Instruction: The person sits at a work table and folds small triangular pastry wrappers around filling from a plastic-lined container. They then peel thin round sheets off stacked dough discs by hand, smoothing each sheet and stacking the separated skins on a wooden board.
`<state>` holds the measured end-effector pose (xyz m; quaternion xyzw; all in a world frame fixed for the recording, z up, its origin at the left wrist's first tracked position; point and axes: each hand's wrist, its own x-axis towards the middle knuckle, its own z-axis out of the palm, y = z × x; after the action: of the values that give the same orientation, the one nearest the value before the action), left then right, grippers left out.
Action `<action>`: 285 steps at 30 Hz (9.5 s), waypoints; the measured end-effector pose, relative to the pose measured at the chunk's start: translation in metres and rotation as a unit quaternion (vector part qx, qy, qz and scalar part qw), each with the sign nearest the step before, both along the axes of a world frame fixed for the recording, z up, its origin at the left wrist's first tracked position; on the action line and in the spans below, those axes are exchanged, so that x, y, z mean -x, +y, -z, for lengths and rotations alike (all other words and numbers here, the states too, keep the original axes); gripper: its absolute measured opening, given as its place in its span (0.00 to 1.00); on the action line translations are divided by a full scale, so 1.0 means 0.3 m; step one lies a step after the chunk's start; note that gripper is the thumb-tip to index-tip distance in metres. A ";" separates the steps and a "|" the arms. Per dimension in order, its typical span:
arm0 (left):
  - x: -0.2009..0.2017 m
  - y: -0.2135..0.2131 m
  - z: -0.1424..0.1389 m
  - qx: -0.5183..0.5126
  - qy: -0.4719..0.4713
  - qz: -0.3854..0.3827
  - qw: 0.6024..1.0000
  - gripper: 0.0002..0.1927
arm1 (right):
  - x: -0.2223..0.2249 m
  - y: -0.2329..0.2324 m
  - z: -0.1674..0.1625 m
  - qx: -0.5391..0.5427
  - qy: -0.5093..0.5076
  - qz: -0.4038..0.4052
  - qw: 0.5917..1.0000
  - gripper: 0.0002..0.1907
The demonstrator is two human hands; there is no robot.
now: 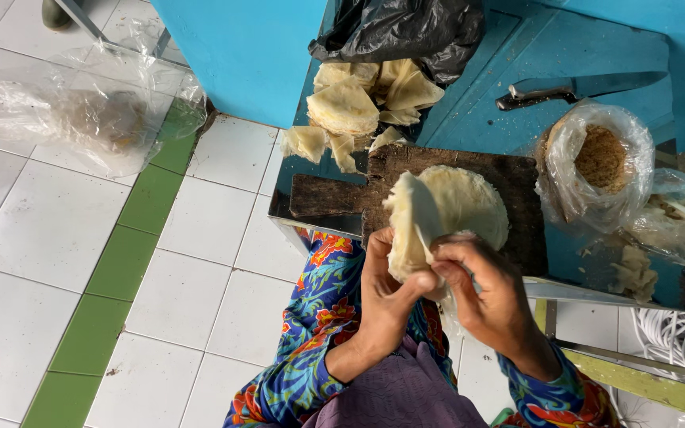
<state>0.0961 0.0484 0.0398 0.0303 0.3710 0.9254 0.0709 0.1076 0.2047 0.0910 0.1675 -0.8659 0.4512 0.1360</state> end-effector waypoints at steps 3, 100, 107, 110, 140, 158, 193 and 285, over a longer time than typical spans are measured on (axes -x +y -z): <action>0.013 0.001 -0.008 0.043 -0.015 -0.034 0.998 0.17 | 0.016 0.020 0.026 0.105 -0.068 -0.017 0.992 0.05; 0.079 -0.327 -0.040 -0.056 -0.063 -0.161 0.983 0.25 | 0.200 0.279 0.126 0.057 -0.369 0.210 0.903 0.13; 0.072 -0.319 -0.052 -0.055 -0.056 -0.149 0.986 0.25 | 0.185 0.258 0.096 -0.065 -0.329 0.195 0.922 0.14; 0.072 -0.314 -0.055 -0.049 -0.059 -0.146 0.986 0.25 | 0.185 0.235 0.067 -0.091 -0.339 0.200 0.915 0.15; -0.001 -0.018 0.123 -0.056 -0.035 0.027 0.997 0.10 | 0.211 0.179 0.118 0.444 -0.262 0.016 0.857 0.22; -0.036 0.048 0.026 0.046 0.018 0.019 0.999 0.11 | -0.063 -0.053 -0.124 -0.104 0.090 0.143 0.980 0.11; -0.028 0.031 -0.009 0.025 0.050 -0.001 0.998 0.17 | -0.049 0.023 -0.019 -0.014 0.017 0.062 0.998 0.04; 0.188 0.040 0.012 0.088 0.097 0.066 0.989 0.27 | 0.061 0.185 0.140 0.407 -0.226 -0.008 0.885 0.17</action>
<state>0.0396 0.0604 0.0363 0.1383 0.4535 0.8750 0.0983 0.0892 0.2602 0.0490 -0.0021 -0.6122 0.7906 -0.0109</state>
